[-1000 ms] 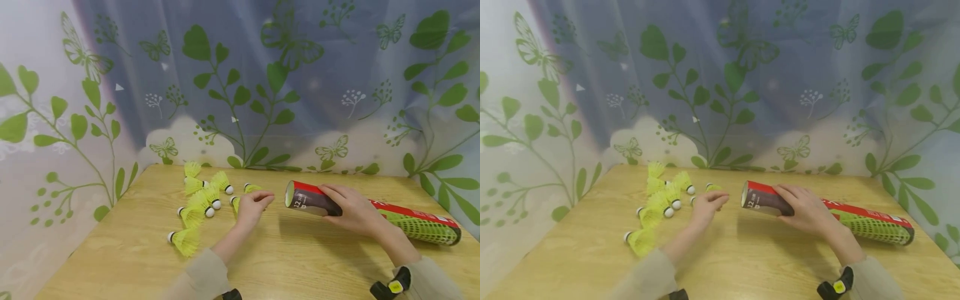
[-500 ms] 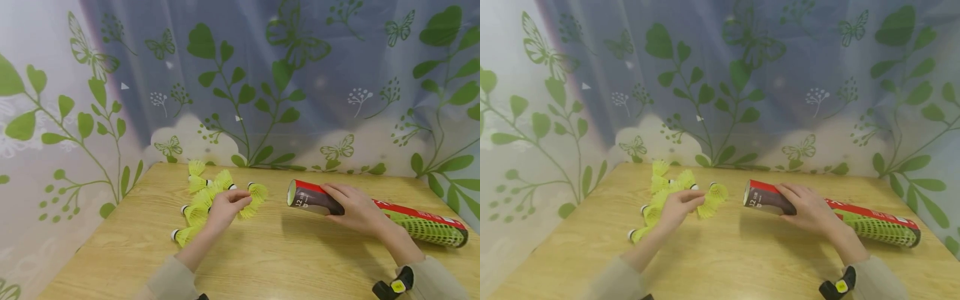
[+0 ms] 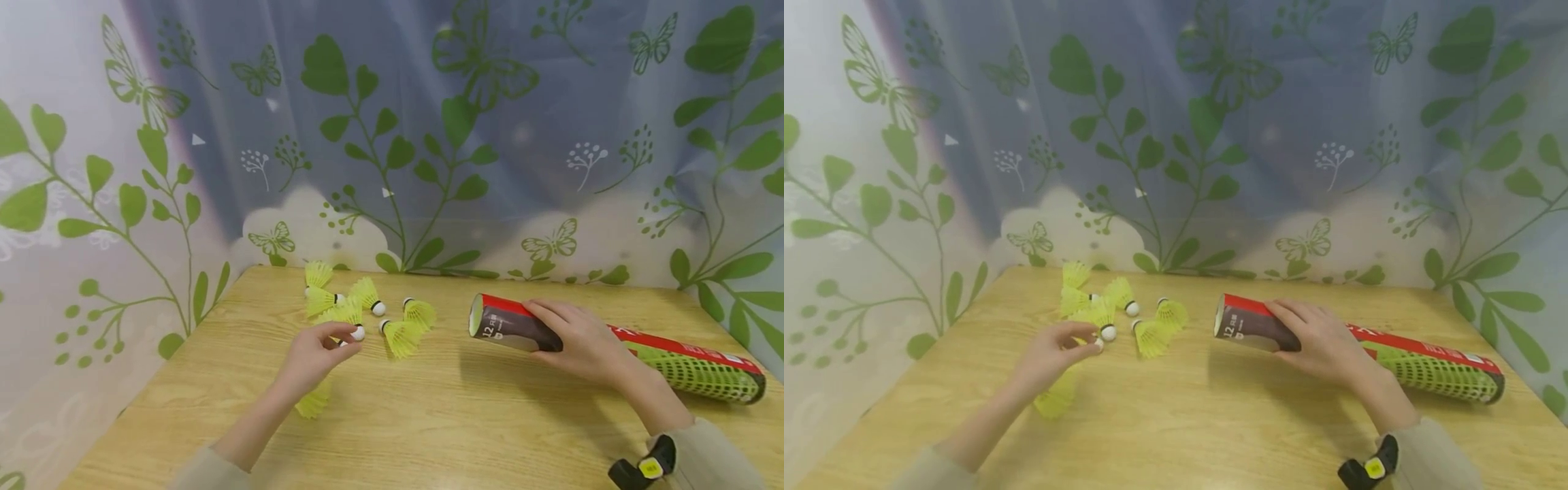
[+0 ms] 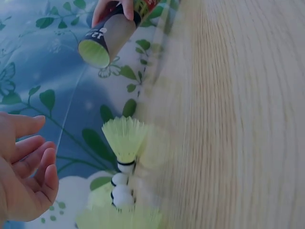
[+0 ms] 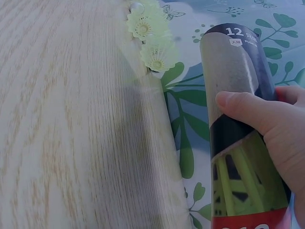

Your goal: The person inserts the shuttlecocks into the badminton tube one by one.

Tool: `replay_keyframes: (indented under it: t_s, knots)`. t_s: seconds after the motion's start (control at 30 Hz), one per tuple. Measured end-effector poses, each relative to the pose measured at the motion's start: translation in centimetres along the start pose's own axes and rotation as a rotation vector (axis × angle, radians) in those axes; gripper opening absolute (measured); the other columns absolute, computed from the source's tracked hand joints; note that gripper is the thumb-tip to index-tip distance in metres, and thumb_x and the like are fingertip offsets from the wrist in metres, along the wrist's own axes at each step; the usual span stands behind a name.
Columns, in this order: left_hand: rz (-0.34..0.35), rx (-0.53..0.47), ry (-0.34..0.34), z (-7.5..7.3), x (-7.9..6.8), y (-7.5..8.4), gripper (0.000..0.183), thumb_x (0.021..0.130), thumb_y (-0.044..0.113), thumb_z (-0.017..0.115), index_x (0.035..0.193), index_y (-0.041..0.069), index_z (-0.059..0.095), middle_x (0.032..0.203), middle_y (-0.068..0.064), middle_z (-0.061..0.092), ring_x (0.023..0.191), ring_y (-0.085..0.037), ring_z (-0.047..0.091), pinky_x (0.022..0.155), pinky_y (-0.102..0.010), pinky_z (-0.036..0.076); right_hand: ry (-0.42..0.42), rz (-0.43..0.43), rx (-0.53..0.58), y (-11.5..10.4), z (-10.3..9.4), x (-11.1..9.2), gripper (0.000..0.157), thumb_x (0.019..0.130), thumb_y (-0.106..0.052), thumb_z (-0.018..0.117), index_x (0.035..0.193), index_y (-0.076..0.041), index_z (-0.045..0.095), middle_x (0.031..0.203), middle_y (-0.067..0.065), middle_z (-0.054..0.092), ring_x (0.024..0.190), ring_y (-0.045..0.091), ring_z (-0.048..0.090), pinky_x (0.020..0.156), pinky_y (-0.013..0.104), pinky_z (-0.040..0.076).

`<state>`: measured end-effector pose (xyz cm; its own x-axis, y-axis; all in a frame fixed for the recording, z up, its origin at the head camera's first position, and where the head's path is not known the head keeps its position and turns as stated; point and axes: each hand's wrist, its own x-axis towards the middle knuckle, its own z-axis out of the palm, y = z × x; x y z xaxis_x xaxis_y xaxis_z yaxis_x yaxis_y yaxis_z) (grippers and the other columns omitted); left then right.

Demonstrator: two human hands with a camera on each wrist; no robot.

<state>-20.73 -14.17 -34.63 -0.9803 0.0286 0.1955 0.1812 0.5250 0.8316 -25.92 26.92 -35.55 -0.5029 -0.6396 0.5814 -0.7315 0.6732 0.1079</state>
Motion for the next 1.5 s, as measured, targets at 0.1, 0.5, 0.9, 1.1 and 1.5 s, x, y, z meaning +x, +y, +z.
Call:
replay_keyframes:
  t_s: [0.1,0.5,0.9,1.1,1.5]
  knots:
    - [-0.042,0.035,-0.022,-1.0,-0.4,-0.5,0.025,0.081,0.018,0.073,0.104,0.008,0.07,0.096,-0.001,0.067,0.072,-0.014,0.056,0.058,-0.028,0.044,0.013,-0.01,0.002,0.1,0.1,0.0,0.077,0.081,-0.064,0.054,0.131,-0.006,0.051,0.118,0.016,0.058,0.101,0.034,0.057,0.08,0.053,0.046]
    - [-0.102,0.136,-0.058,-3.8,-1.7,-3.9,0.035,0.081,0.02,0.073,0.111,0.003,0.067,0.105,-0.009,0.066,0.073,-0.016,0.049,0.054,-0.026,0.04,-0.005,0.0,0.004,0.0,0.2,0.0,0.076,0.077,-0.058,0.065,0.131,-0.006,0.051,0.118,0.015,0.059,0.103,0.034,0.056,0.081,0.053,0.046]
    - [-0.119,0.208,-0.137,-4.3,-2.3,-5.6,0.051,0.074,0.029,0.078,0.116,0.004,0.064,0.108,-0.008,0.065,0.077,-0.017,0.053,0.06,-0.03,0.044,0.009,-0.008,-0.004,-0.1,0.4,0.0,0.081,0.083,-0.07,0.035,0.129,-0.005,0.052,0.117,0.016,0.059,0.101,0.035,0.057,0.08,0.054,0.045]
    - [-0.118,0.242,-0.16,-4.2,-2.6,-5.8,0.052,0.073,0.03,0.079,0.116,0.005,0.064,0.111,-0.009,0.064,0.094,-0.026,0.057,0.076,-0.041,0.049,0.008,-0.023,-0.001,0.1,0.6,-0.1,0.078,0.083,-0.067,0.044,0.129,-0.005,0.052,0.117,0.016,0.059,0.101,0.034,0.057,0.08,0.054,0.045]
    - [-0.115,0.216,-0.143,-4.6,-2.1,-6.4,0.04,0.078,0.023,0.075,0.112,0.004,0.066,0.111,-0.012,0.065,0.08,-0.017,0.055,0.064,-0.03,0.045,-0.004,-0.013,0.006,0.1,0.6,-0.2,0.077,0.082,-0.065,0.049,0.13,-0.005,0.052,0.117,0.015,0.059,0.102,0.034,0.056,0.08,0.054,0.045]
